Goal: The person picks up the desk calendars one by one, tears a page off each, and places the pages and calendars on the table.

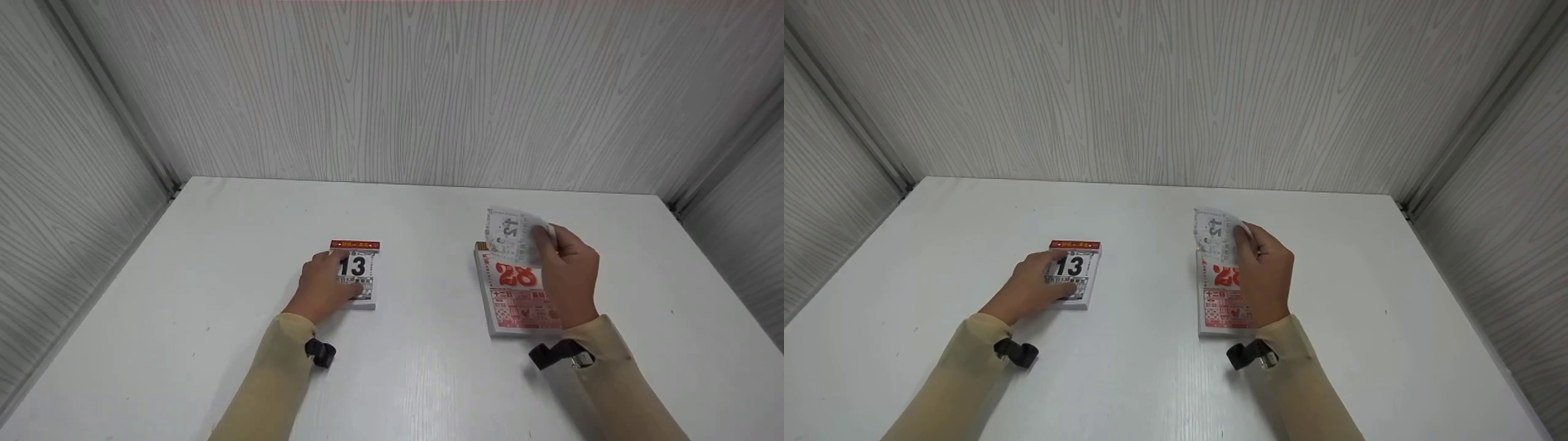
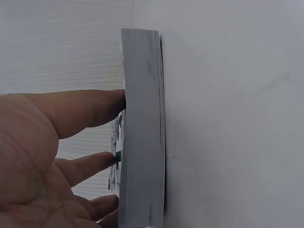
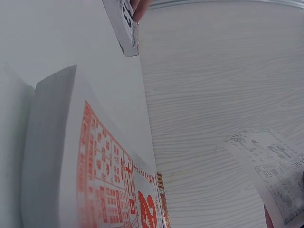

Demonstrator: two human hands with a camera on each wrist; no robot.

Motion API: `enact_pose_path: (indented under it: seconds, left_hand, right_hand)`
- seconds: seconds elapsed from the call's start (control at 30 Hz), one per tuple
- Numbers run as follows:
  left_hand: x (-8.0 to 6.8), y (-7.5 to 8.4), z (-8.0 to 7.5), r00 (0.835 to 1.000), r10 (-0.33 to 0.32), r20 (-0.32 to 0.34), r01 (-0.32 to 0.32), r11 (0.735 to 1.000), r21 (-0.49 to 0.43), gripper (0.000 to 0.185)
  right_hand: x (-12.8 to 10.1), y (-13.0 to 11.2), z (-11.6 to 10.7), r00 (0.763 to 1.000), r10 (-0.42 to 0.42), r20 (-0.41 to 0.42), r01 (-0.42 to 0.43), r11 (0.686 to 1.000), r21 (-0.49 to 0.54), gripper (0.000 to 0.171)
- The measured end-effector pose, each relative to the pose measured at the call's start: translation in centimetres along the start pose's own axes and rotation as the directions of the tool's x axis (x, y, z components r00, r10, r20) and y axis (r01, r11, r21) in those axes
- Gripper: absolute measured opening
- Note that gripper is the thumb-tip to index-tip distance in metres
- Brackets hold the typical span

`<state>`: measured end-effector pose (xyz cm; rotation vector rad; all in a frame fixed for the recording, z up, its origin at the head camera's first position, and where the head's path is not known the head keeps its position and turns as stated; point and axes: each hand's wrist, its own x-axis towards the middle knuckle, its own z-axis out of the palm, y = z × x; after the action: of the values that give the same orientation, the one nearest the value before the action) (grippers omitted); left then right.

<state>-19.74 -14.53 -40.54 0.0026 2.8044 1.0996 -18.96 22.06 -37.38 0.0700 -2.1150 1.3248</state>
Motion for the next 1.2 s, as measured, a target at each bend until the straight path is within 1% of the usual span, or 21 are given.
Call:
enact_pose_path:
  seconds: [0.17, 0.23, 0.33, 0.5, 0.63, 0.8, 0.97, 1.03, 1.1, 1.13, 1.17, 1.2]
  left_hand:
    - [-0.3, 0.0, 0.0, 1.0, -0.013, -0.001, 0.013, 0.999, 0.051, 0.072]
    - [-0.4, 0.2, 0.1, 1.0, -0.009, -0.007, 0.009, 0.998, 0.067, 0.074]
    - [-0.8, 0.6, 0.1, 1.0, -0.005, -0.027, 0.007, 0.995, 0.098, 0.076]
    - [-1.3, 1.1, 0.2, 0.998, 0.024, -0.066, -0.013, 0.986, 0.164, 0.077]
    - [-1.4, 1.4, 0.4, 0.997, 0.056, -0.046, -0.046, 0.98, 0.196, 0.078]
    - [-1.3, 1.5, 0.5, 0.999, 0.054, -0.004, -0.052, 0.978, 0.204, 0.078]
    - [-1.3, 1.5, 0.6, 0.999, 0.054, -0.008, -0.051, 0.978, 0.204, 0.078]
    - [-1.3, 1.6, 0.6, 0.998, 0.058, -0.011, -0.055, 0.977, 0.205, 0.078]
    - [-1.3, 1.6, 0.6, 0.998, 0.058, -0.012, -0.054, 0.977, 0.208, 0.078]
    - [-1.3, 1.6, 0.6, 0.998, 0.055, -0.012, -0.052, 0.976, 0.211, 0.078]
    - [-1.4, 1.6, 0.7, 0.999, 0.052, -0.013, -0.049, 0.976, 0.213, 0.078]
    - [-1.4, 1.6, 0.7, 0.999, 0.049, -0.013, -0.045, 0.975, 0.216, 0.078]
  right_hand:
    - [-0.1, 0.1, 0.2, 1.0, -0.011, 0.003, 0.011, 1.0, 0.006, 0.021]
    - [-0.1, 0.2, 0.3, 1.0, -0.008, 0.002, 0.008, 1.0, -0.006, 0.02]
    - [-0.1, 0.3, 0.4, 1.0, -0.006, 0.008, 0.006, 1.0, -0.028, 0.02]
    - [-0.3, 0.3, 0.2, 0.999, 0.003, 0.05, -0.001, 1.0, -0.027, 0.022]
    - [-0.3, 0.4, 0.2, 0.997, 0.003, 0.082, 0.0, 0.999, -0.035, 0.025]
    - [-0.3, 0.6, 0.3, 0.993, 0.018, 0.116, -0.011, 0.998, -0.061, 0.028]
    - [-0.4, 0.3, 0.4, 0.984, 0.056, 0.171, -0.044, 0.996, -0.073, 0.029]
    - [-0.4, 0.1, 0.5, 0.975, 0.089, 0.204, -0.075, 0.994, -0.079, 0.03]
    - [-0.4, -0.1, 0.7, 0.955, 0.148, 0.256, -0.133, 0.988, -0.077, 0.033]
    - [-0.5, -0.2, 0.8, 0.938, 0.189, 0.29, -0.176, 0.982, -0.072, 0.036]
    - [-0.5, -0.3, 1.0, 0.916, 0.234, 0.326, -0.221, 0.972, -0.076, 0.038]
    - [-0.4, -0.4, 1.2, 0.889, 0.28, 0.362, -0.268, 0.96, -0.084, 0.042]
